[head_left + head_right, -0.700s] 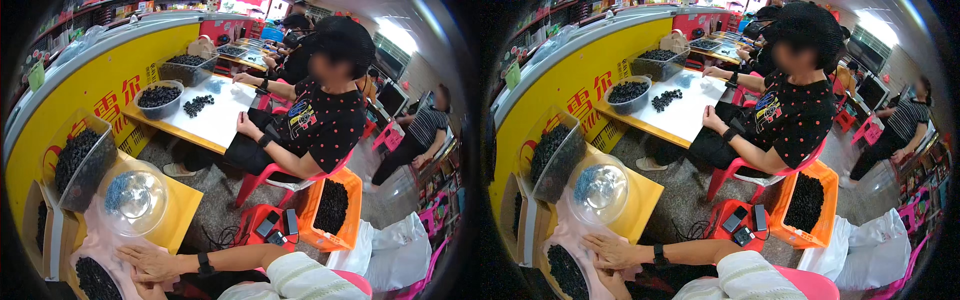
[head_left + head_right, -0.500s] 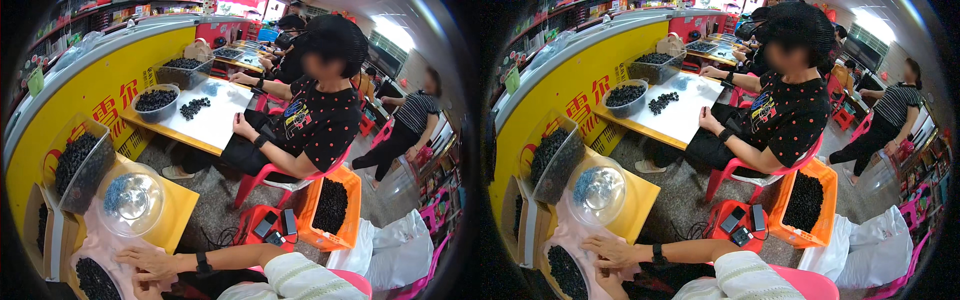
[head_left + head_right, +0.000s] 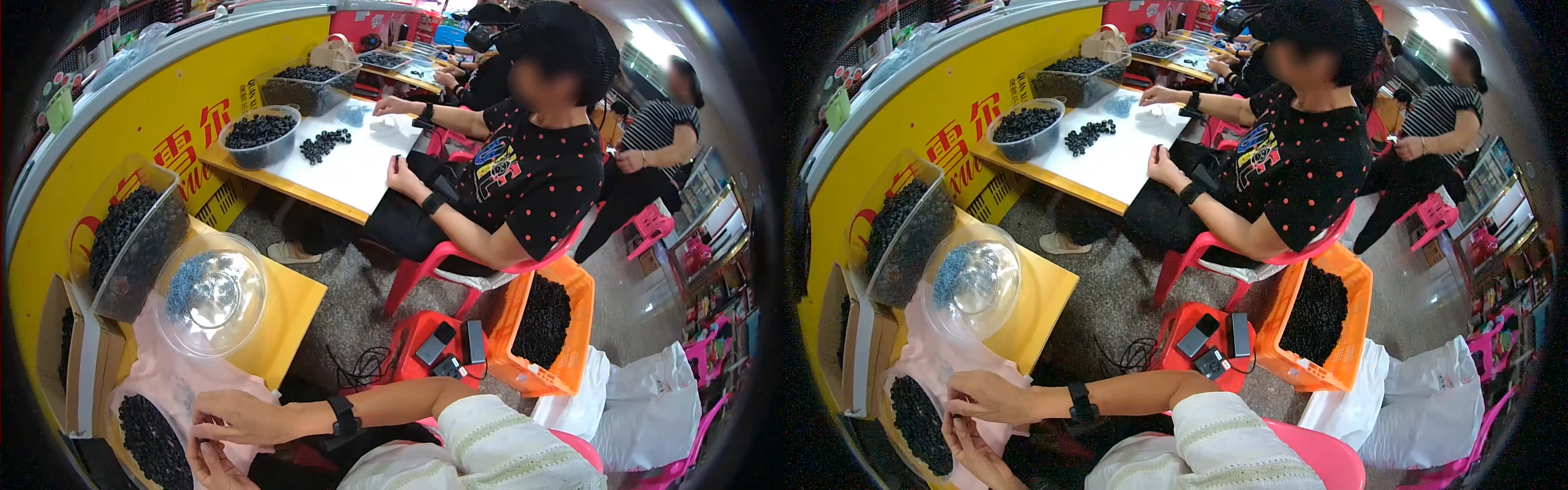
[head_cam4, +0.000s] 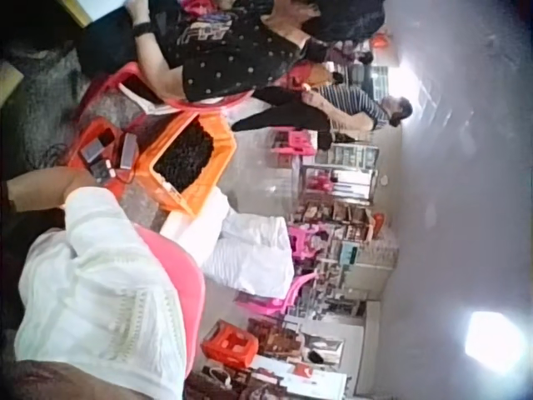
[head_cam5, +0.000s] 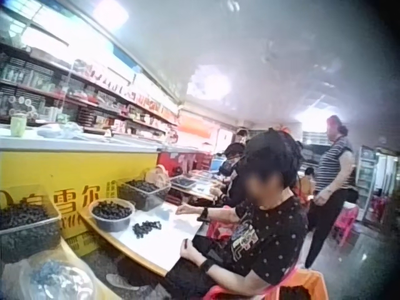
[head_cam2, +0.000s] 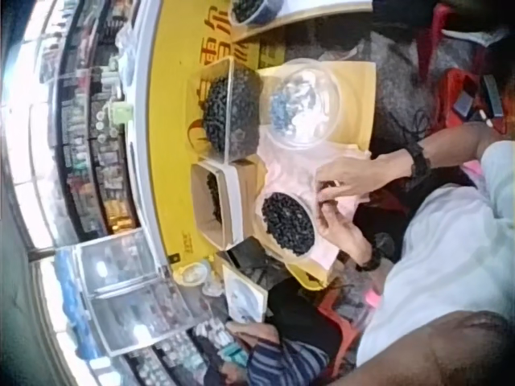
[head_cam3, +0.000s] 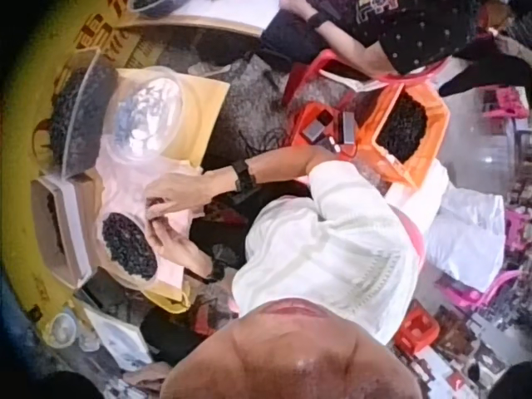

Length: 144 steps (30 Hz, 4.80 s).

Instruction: Assembling small plastic components by hand in a production line setting.

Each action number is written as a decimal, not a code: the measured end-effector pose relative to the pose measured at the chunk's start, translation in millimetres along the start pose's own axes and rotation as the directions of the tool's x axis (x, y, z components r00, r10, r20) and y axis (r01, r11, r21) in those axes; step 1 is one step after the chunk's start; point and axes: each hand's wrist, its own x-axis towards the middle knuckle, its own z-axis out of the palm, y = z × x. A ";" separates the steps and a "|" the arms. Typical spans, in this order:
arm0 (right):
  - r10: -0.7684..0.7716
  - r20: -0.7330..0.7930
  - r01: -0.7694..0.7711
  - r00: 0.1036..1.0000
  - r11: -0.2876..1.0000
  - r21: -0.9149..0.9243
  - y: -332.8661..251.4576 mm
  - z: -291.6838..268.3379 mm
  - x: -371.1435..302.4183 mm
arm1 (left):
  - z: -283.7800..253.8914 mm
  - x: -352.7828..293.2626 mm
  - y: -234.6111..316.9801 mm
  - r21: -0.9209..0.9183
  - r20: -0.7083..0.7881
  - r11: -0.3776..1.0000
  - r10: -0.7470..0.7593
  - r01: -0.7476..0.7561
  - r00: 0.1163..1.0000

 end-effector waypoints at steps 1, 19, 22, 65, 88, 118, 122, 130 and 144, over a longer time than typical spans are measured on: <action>-0.028 0.006 0.028 1.000 0.998 -0.058 -1.9 1.5 -0.3 | -1.9 -0.5 -1.6 0.011 -0.049 1.000 -0.015 0.016 0.999; -0.116 0.298 0.232 0.948 0.892 -0.388 -13.9 -15.1 22.3 | -7.8 13.3 8.3 0.033 -0.095 0.998 -0.046 0.050 0.994; 0.123 0.281 -0.107 0.952 0.992 -0.072 -28.7 -12.3 20.6 | -19.5 3.9 17.4 -0.301 0.016 0.947 -0.116 0.116 0.993; -0.103 0.530 0.480 0.842 0.591 -0.648 0.5 -7.1 15.9 | -10.4 6.3 -22.6 -0.574 0.187 0.736 -0.310 0.360 0.932; -0.021 0.152 0.106 0.988 0.811 -0.575 14.0 -41.9 -6.7 | 0.1 15.6 -33.3 0.259 0.026 0.962 0.081 -0.085 0.996; -0.092 0.366 0.297 0.926 0.775 -0.558 61.4 12.0 10.1 | -19.6 12.8 -59.1 0.486 0.012 0.867 0.115 -0.107 0.993; -0.112 0.397 0.344 0.911 0.740 -0.579 63.3 12.6 8.8 | -11.2 9.1 -46.3 0.537 -0.213 0.833 0.285 -0.131 0.935; -0.260 0.404 0.448 0.877 0.749 -0.489 64.3 8.6 6.5 | 30.3 47.9 -24.2 0.622 0.539 0.433 0.366 -0.652 0.758; -0.164 0.523 0.526 0.836 0.510 -0.680 72.8 6.8 -1.2 | 30.4 44.8 -35.2 0.622 0.590 0.391 0.336 -0.679 0.734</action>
